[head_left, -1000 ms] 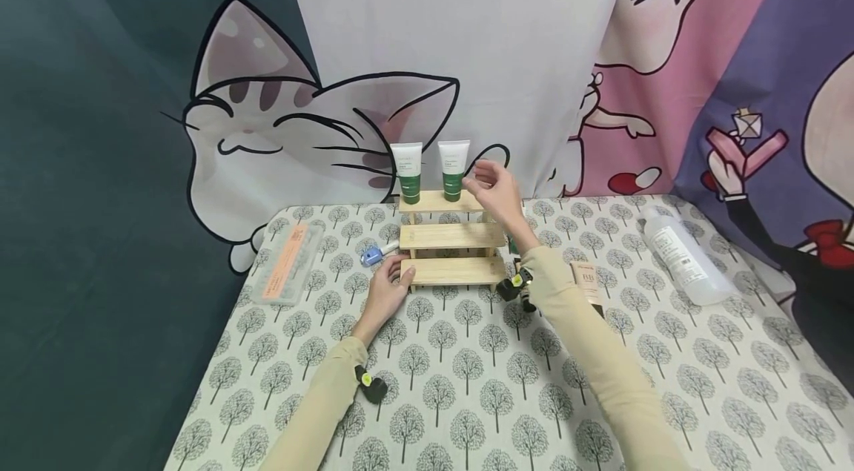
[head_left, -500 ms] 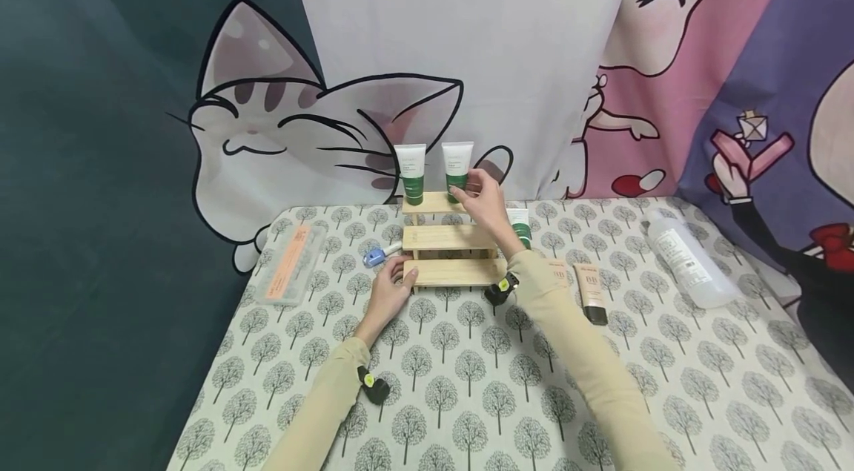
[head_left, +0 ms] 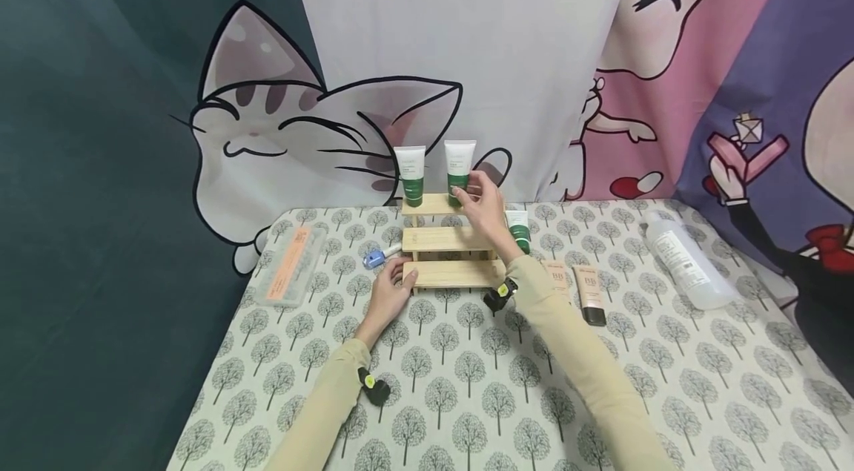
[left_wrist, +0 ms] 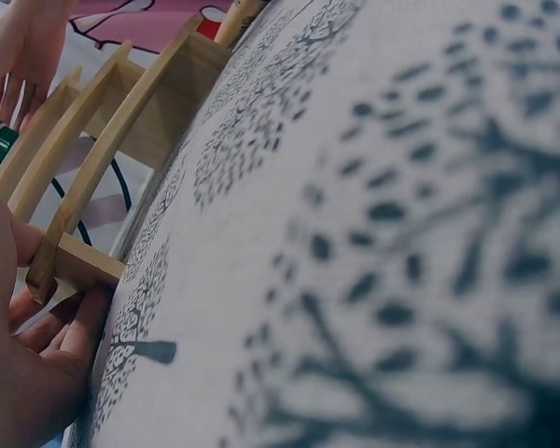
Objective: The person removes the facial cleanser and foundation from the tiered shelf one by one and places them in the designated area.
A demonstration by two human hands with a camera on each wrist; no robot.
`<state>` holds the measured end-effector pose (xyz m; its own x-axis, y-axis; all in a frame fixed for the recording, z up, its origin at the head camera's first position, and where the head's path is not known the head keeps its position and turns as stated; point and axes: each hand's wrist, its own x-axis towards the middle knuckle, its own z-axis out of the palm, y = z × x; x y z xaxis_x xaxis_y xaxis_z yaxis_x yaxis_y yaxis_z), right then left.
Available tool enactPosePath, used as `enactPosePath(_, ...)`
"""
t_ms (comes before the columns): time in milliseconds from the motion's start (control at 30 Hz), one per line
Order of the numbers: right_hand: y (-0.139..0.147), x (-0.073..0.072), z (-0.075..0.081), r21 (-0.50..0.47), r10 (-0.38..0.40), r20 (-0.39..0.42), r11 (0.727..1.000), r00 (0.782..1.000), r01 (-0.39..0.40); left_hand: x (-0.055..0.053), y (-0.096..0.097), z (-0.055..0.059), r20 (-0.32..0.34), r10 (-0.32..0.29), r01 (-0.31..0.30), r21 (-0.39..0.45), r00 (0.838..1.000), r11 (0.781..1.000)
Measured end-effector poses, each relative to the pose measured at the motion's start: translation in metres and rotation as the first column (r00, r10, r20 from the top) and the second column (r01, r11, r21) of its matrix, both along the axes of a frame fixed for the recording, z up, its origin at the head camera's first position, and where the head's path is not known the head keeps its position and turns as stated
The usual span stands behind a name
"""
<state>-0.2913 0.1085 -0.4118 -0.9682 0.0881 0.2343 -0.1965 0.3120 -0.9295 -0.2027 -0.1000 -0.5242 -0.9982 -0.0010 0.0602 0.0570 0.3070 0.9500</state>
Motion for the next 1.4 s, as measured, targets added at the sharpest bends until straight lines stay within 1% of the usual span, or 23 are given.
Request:
enactPosePath(167,0.008,0.002,0.002,-0.014,-0.013,-0.015,1.0,1.0,0.012,0.0,0.001,0.0,-0.008,0.0,0.0,-0.01,1.0,1.0)
enactPosePath(333,0.021,0.005,0.004,-0.006,-0.023,0.013,1.0,1.0,0.023,0.0,0.001,0.001,0.012,0.005,-0.005,-0.011,1.0,1.0)
enactPosePath(533,0.038,0.008,0.005,0.027,-0.057,0.045,0.998,0.997,0.056,0.001,0.001,0.001,0.004,0.003,-0.003,-0.012,1.0,1.0)
enactPosePath(733,0.056,0.009,0.005,0.061,-0.087,0.055,0.995,0.995,0.083,0.0,0.001,0.001,0.011,-0.003,0.003,-0.001,1.0,1.0)
enactPosePath(900,0.071,0.009,0.004,0.07,-0.099,0.048,0.993,0.994,0.095,-0.001,0.0,-0.001,0.011,-0.008,0.008,0.018,1.0,1.0)
enactPosePath(967,0.077,0.01,0.004,0.084,-0.115,0.037,0.99,0.993,0.111,-0.001,0.0,-0.001,0.007,-0.008,0.008,0.021,1.0,1.0)
enactPosePath(1167,0.093,0.013,0.001,0.138,-0.188,0.026,0.974,0.982,0.183,-0.001,0.0,-0.002,0.012,0.0,0.0,0.02,1.0,1.0)
enactPosePath(1233,0.099,0.013,-0.001,0.136,-0.206,0.029,0.97,0.978,0.2,-0.001,0.0,-0.001,0.019,-0.001,0.001,0.02,1.0,1.0)
enactPosePath(1400,0.117,0.012,-0.01,0.146,-0.223,0.063,0.966,0.973,0.212,-0.001,0.001,-0.002,0.022,-0.008,0.008,0.014,1.0,1.0)
